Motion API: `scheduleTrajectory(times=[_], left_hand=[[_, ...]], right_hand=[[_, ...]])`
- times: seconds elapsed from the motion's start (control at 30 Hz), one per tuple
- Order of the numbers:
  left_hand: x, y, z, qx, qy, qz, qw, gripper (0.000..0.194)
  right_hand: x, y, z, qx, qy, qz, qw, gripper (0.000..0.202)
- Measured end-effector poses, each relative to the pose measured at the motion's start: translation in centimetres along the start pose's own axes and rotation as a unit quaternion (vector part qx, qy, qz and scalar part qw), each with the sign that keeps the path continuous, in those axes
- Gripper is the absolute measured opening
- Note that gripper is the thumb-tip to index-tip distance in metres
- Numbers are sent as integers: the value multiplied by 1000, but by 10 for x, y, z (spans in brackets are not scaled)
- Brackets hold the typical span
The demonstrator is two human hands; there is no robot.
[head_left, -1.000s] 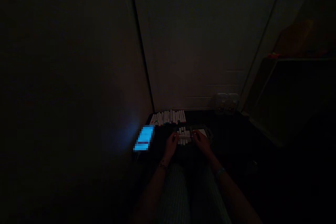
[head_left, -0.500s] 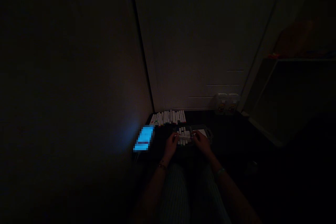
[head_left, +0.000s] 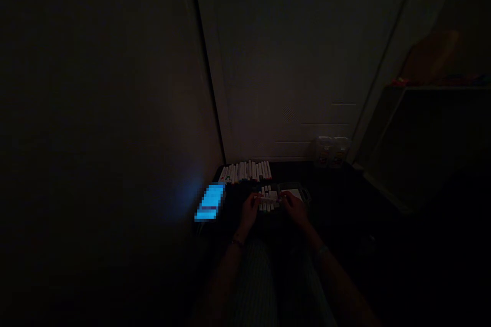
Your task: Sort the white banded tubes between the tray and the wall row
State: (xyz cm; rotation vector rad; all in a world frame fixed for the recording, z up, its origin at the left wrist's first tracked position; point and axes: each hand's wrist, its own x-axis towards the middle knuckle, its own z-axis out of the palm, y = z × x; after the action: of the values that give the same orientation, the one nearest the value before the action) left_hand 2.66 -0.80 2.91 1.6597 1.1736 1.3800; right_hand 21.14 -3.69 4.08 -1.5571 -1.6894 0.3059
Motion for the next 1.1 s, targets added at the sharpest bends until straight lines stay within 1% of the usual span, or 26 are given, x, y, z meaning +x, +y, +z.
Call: scheduleTrajectory(times=[0.17, 0.33, 0.6, 0.73, 0.83, 1.1], left_hand=[[0, 2, 1, -7, -2, -6, 1000, 29], [-1, 5, 0, -8, -7, -3, 1000, 29], [1, 1, 1, -9, 3, 0, 1000, 29], [0, 4, 1, 3, 11, -15, 1000, 29], [0, 6, 0, 6, 12, -12, 1000, 29], [1, 1, 0, -6, 10, 3, 1000, 29]], right_hand=[[-1, 0, -1, 9, 2, -11, 1000, 31], [-1, -1, -1, 17, -1, -4, 1000, 32], [-1, 0, -1, 18, -6, -7, 1000, 32], [-1, 0, -1, 14, -7, -1, 1000, 31], [-1, 0, -1, 17, -6, -5, 1000, 30], [-1, 3, 2, 9, 4, -8, 1000, 31]])
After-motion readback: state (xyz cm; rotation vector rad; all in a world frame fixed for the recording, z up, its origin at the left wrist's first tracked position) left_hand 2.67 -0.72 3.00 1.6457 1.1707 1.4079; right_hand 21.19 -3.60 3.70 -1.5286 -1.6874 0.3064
